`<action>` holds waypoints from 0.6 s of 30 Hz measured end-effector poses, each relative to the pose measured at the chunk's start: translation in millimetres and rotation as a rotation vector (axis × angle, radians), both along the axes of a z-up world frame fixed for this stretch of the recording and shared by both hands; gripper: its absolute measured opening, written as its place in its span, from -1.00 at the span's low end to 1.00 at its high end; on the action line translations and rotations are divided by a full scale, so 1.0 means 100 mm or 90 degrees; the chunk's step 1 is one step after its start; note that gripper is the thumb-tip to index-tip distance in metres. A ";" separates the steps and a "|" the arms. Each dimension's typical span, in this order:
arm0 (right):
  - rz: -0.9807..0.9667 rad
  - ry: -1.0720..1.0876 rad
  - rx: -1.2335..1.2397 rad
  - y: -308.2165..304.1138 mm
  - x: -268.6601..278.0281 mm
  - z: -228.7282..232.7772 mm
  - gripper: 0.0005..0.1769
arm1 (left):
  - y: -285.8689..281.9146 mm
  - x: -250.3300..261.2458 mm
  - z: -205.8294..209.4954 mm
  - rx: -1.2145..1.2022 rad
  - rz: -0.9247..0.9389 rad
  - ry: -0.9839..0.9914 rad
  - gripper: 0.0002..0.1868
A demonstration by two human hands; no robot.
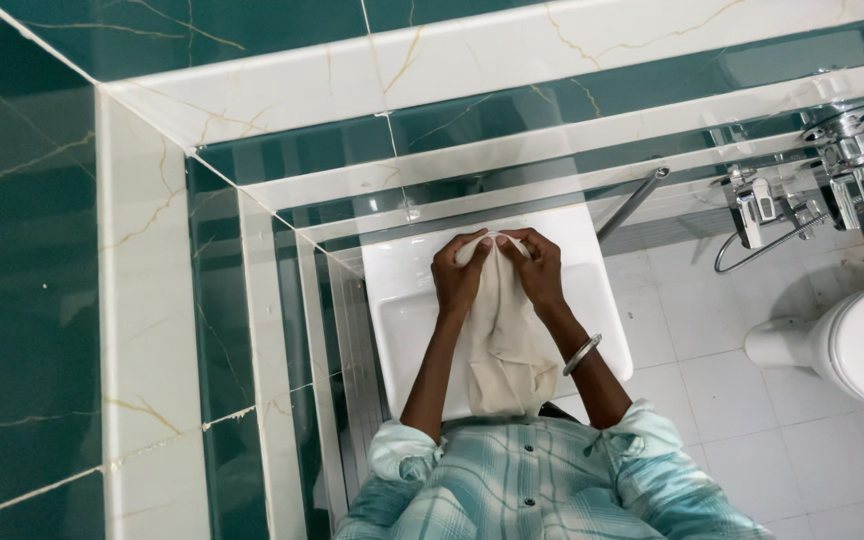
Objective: The person cleans a faucet by hand using a white cloth, wiping the handle and spout in a bathroom.
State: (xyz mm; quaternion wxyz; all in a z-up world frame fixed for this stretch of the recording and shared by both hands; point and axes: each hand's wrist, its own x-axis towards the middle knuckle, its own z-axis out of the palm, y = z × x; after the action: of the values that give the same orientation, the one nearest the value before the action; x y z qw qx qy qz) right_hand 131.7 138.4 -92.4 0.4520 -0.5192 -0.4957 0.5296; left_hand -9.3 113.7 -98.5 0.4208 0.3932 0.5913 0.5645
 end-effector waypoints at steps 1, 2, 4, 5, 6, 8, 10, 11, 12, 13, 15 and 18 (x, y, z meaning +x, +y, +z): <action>0.005 -0.025 0.002 0.11 0.02 -0.06 -0.82 | 0.09 -0.02 -0.05 -0.030 0.005 0.009 -0.65; 0.008 -0.050 0.003 0.19 0.03 -0.13 -0.80 | 0.17 -0.03 -0.11 -0.060 0.010 0.017 -0.64; -0.009 -0.050 -0.074 0.33 0.04 -0.29 -0.70 | 0.31 -0.03 -0.23 -0.121 0.013 -0.031 -0.66; -0.017 -0.050 -0.113 0.38 0.04 -0.36 -0.63 | 0.35 -0.03 -0.29 -0.151 0.015 -0.055 -0.67; -0.019 -0.045 -0.128 0.41 0.04 -0.43 -0.63 | 0.37 -0.04 -0.35 -0.170 0.010 -0.061 -0.68; -0.024 -0.034 -0.156 0.45 0.03 -0.54 -0.63 | 0.40 -0.05 -0.45 -0.209 -0.001 -0.074 -0.71; -0.047 0.005 -0.195 0.42 0.02 -0.58 -0.71 | 0.38 -0.01 -0.52 -0.198 0.030 -0.057 -0.70; -0.057 0.025 -0.215 0.41 0.01 -0.60 -0.74 | 0.37 0.00 -0.55 -0.192 0.047 -0.049 -0.70; -0.049 0.007 -0.210 0.41 0.02 -0.61 -0.80 | 0.37 0.00 -0.58 -0.157 0.057 -0.043 -0.73; -0.042 -0.011 -0.205 0.41 0.02 -0.62 -0.82 | 0.39 -0.01 -0.60 -0.121 0.067 -0.037 -0.75; -0.047 -0.063 -0.187 0.37 0.08 -0.67 -0.80 | 0.36 0.05 -0.64 -0.090 0.078 0.009 -0.78; -0.062 -0.107 -0.140 0.32 0.02 -0.70 -0.82 | 0.35 0.01 -0.57 -0.124 0.081 0.095 -0.77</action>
State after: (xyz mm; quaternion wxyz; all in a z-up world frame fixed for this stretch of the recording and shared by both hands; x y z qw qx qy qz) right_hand 134.0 170.7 -161.9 0.3746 -0.6317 -0.4451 0.5124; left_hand -7.8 148.7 -155.4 0.3754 0.3531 0.6964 0.4994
